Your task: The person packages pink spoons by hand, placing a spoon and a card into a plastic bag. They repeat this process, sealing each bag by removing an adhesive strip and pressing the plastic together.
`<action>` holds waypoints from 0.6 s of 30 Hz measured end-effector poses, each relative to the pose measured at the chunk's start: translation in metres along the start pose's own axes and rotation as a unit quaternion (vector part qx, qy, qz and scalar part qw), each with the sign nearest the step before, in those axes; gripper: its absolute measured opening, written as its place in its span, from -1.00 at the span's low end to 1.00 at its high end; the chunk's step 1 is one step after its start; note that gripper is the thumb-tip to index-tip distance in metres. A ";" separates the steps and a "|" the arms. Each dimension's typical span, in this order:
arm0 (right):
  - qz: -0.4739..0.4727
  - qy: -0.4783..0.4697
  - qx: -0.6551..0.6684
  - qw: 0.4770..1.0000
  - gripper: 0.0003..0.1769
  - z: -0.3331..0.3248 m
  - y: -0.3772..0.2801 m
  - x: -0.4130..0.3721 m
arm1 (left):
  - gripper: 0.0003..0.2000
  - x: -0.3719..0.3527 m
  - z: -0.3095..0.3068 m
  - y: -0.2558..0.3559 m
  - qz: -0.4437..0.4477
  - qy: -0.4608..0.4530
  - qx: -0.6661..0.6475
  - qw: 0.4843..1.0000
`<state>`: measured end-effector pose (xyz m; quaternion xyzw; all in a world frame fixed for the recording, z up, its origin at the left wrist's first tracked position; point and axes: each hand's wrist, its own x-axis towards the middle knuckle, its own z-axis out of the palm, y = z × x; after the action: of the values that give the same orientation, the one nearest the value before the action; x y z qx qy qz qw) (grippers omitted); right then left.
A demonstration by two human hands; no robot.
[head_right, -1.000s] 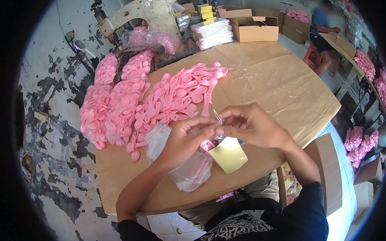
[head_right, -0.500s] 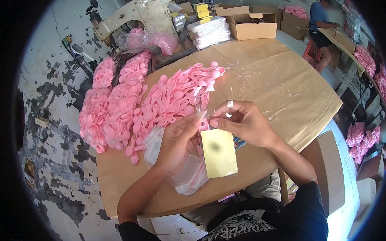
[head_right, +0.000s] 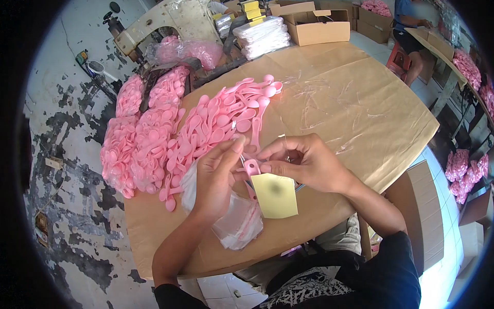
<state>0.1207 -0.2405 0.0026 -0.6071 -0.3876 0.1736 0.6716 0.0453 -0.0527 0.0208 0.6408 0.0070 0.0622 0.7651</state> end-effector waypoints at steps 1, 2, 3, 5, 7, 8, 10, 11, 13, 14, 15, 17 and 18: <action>0.010 0.000 -0.007 1.000 -0.80 -0.001 -0.001 0.000 | -0.68 0.000 0.002 0.005 -0.006 0.007 -0.028 1.000; 0.015 0.002 -0.018 1.000 -0.80 -0.002 -0.001 0.000 | -0.68 0.000 0.003 0.007 -0.011 0.014 -0.055 0.998; 0.020 0.005 -0.028 0.999 -0.80 -0.003 -0.002 -0.001 | -0.67 0.000 0.004 0.005 -0.020 0.001 -0.064 0.998; 0.013 0.013 -0.018 1.000 -0.79 -0.003 -0.002 0.000 | -0.66 -0.001 0.008 -0.002 -0.037 -0.023 -0.081 0.996; -0.008 0.026 0.023 0.999 -0.78 -0.003 0.001 0.001 | -0.64 -0.001 0.004 -0.009 -0.051 -0.049 -0.045 0.996; -0.008 0.031 0.021 0.999 -0.77 -0.003 0.000 0.001 | -0.63 -0.001 0.003 -0.012 -0.060 -0.062 -0.027 0.996; -0.006 0.038 0.018 0.999 -0.77 -0.002 -0.002 0.000 | -0.62 -0.003 0.004 -0.004 -0.062 -0.068 -0.035 0.995; 0.001 0.028 0.002 1.000 -0.77 -0.002 -0.003 -0.001 | -0.60 -0.003 0.004 -0.001 -0.063 -0.071 -0.039 0.995; 0.011 0.007 -0.032 0.999 -0.77 -0.003 -0.008 -0.002 | -0.60 -0.006 0.000 -0.001 -0.070 -0.083 -0.036 0.993; -0.005 0.007 -0.025 1.000 -0.77 -0.003 -0.006 -0.002 | -0.59 -0.007 -0.001 -0.001 -0.072 -0.088 -0.034 0.993; -0.022 0.006 -0.019 1.000 -0.77 -0.004 -0.004 -0.002 | -0.60 -0.008 0.001 -0.001 -0.071 -0.076 -0.039 0.994; -0.020 0.020 -0.012 1.000 -0.77 -0.007 -0.001 -0.003 | -0.61 -0.009 0.007 -0.002 -0.072 -0.054 -0.051 0.995; -0.003 0.035 -0.012 0.999 -0.77 -0.008 -0.001 -0.005 | -0.61 -0.008 0.005 0.001 -0.086 -0.067 -0.056 0.992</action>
<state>0.1236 -0.2498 0.0025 -0.6197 -0.3679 0.1460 0.6778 0.0376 -0.0587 0.0220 0.5967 0.0070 -0.0469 0.8010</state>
